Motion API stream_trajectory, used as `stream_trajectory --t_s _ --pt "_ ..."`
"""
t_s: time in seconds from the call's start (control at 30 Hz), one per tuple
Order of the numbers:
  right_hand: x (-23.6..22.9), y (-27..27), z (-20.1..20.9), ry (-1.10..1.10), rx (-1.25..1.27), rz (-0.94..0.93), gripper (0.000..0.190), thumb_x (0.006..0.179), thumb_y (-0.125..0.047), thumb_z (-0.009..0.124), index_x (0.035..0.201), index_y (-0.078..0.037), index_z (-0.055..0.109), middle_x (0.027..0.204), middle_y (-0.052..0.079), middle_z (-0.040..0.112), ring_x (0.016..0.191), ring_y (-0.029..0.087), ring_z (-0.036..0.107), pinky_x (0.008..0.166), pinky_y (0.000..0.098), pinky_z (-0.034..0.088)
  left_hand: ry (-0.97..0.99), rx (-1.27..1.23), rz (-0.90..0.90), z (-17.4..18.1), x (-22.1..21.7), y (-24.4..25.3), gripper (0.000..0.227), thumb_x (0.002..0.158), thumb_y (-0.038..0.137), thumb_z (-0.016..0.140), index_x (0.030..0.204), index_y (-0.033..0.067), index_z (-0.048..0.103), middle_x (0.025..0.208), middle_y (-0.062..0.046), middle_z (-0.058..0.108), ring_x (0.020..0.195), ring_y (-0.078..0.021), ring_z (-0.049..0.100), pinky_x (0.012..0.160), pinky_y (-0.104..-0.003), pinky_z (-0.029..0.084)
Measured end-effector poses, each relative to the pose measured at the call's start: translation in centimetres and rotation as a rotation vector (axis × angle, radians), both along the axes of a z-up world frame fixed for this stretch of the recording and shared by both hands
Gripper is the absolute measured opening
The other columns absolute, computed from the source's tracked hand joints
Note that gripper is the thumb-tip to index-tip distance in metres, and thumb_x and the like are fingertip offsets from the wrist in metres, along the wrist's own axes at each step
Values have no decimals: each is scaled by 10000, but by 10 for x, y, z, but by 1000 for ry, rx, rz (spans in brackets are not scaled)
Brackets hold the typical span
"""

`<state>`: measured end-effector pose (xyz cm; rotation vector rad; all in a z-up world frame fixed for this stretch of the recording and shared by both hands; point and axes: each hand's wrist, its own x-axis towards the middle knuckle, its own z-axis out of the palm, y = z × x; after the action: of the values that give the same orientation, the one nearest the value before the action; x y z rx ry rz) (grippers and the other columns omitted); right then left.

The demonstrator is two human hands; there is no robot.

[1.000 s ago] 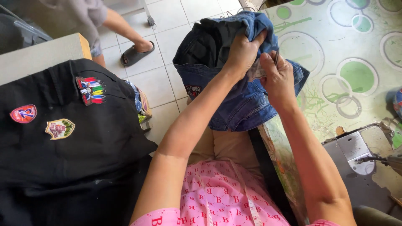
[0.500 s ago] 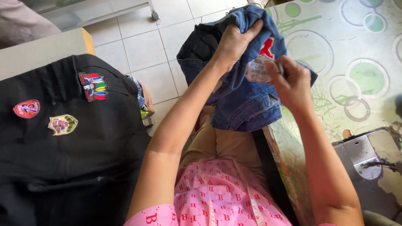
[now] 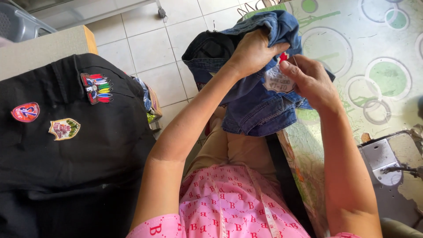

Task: Using scissors to remove decorative patches from a denim garment and arranging them on a black vest.

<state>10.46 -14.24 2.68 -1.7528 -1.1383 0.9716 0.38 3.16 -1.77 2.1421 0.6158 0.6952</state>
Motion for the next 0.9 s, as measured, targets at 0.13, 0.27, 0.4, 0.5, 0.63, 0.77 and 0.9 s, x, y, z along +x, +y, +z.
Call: stream_trajectory --t_s 0.13,0.27,0.4,0.5,0.63,0.77,0.9 --pt "-9 6 -21 223 56 -30 280 1084 -335 602 862 -181 532 734 -28 520 612 79 483 530 234 379 -21 17 73 -7 10 -4 389 878 484 651 781 108 620 713 -64 712 716 -333 700 665 -443 486" --pt "-24 11 -37 -225 364 -143 482 1153 -215 570 762 -165 292 740 -67 317 719 87 276 655 300 274 -156 -387 206 -18 29 -5 301 847 380 702 747 114 603 653 31 620 605 -125 553 624 -356 475" --pt "-33 3 -46 -460 411 -222 443 1168 -212 548 793 -129 326 695 -28 261 688 125 262 631 345 282 -296 -641 194 -36 49 -4 221 842 265 730 868 46 715 846 -17 730 815 -141 645 757 -334 532" --pt "-51 -4 -55 -547 640 -80 314 869 179 546 743 -90 445 711 20 501 625 151 406 607 340 329 -261 -348 302 -61 65 20 398 824 427 668 502 208 584 454 76 556 418 -67 466 395 -361 353" --pt "-58 0 -45 -412 520 -86 164 1001 -65 613 857 -83 535 721 81 659 585 217 664 523 347 527 -476 -763 308 -32 36 20 387 830 283 743 1083 -9 769 1038 -95 783 940 -200 723 868 -319 576" --pt "-1 -2 -29 17 517 -298 223 1163 -113 549 941 -128 530 825 -12 604 717 97 613 628 237 520 -408 -476 87 -7 8 18 324 866 307 739 1038 34 772 1034 -35 782 971 -148 741 906 -280 593" --pt "18 -17 13 144 802 -142 208 1242 -63 513 1041 -73 460 788 71 493 741 216 525 780 370 527 -304 -161 26 38 7 1 321 894 340 701 1059 81 792 1118 -36 811 1073 -156 762 949 -293 557"
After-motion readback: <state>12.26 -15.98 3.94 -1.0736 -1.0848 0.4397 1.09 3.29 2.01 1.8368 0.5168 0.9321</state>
